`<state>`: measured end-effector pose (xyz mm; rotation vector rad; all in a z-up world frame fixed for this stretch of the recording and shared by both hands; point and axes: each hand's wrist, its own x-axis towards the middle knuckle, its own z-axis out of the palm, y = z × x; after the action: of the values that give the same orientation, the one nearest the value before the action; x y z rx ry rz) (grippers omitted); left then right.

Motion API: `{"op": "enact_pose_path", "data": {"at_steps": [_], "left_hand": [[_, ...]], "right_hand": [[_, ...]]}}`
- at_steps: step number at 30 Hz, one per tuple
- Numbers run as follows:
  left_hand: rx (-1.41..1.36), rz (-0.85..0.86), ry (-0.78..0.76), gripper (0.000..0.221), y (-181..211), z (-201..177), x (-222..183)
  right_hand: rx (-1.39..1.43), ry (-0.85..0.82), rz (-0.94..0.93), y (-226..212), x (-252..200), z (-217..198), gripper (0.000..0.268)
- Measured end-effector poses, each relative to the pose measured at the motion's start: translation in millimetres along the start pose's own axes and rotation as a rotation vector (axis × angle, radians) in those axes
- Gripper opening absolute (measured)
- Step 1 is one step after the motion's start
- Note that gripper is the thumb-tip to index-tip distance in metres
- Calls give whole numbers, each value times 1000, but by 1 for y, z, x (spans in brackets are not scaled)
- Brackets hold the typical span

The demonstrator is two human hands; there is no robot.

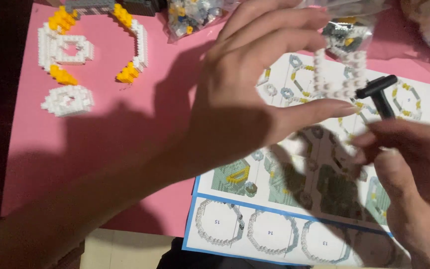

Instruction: Assembling a complex structure using small interlocking toy blocks by following a printed instruction manual.

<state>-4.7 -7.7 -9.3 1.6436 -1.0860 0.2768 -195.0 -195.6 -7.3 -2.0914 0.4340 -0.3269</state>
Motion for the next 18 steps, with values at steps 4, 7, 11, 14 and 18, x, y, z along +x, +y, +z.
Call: {"op": "enact_pose_path", "data": {"at_steps": [4,7,11,14,18], "left_hand": [[96,164,76,55,2,-3,5],[188,165,29,49,2,-13,0],[165,203,1,58,-24,-17,-11],[180,239,-4,40,-40,-19,-13],[162,234,-123,23,-46,-27,-14]], "right_hand": [[623,-166,151,-31,47,26,30],[620,-170,190,-34,64,37,16],[523,-208,176,4,71,39,8],[361,-163,143,20,66,41,24],[335,-188,34,15,68,43,32]]}}
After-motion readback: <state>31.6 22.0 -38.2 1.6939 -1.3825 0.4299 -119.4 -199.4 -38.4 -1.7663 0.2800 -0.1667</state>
